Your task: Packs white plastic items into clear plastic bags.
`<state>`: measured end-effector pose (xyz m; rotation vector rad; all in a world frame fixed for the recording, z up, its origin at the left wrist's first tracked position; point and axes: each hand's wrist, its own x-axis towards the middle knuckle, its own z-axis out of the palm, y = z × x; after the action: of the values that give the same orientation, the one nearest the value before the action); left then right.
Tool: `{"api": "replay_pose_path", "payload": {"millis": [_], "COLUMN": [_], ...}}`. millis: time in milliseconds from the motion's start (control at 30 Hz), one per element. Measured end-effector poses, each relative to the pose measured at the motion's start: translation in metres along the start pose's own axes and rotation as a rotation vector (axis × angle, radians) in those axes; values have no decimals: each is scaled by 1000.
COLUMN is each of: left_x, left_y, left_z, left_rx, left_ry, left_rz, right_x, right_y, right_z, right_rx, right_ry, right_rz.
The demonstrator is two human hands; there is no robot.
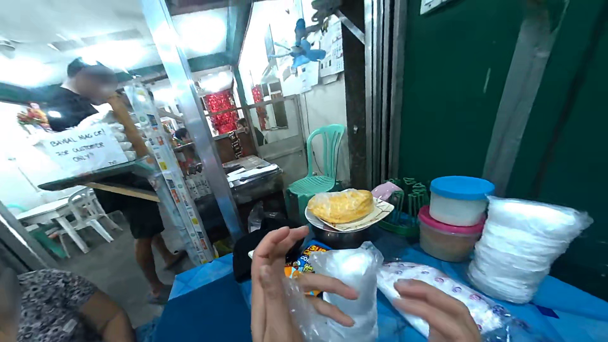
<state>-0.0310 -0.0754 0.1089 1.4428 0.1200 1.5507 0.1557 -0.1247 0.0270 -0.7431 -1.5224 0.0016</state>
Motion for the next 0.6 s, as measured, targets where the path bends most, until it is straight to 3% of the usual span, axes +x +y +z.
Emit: {"api": "replay_pose_path", "payload": {"millis": [67,200,400,600], "left_x": [-3,-13,-21,-17], "left_y": [-3,-11,-4,0], "left_z": [7,14,13,14], "left_rx": [-13,91,180,68], "left_ry": [-10,-74,-284,-280], "left_rz": [-1,50,-11,-136], "right_x": [13,25,34,29], "right_y": [-21,-42,-39,-35], "right_z": [5,22,13,-2], "right_rx": [-43,-105,-124,-29], "right_ry": [-59,-131,3,45], "right_rz": [-55,4,28,52]}}
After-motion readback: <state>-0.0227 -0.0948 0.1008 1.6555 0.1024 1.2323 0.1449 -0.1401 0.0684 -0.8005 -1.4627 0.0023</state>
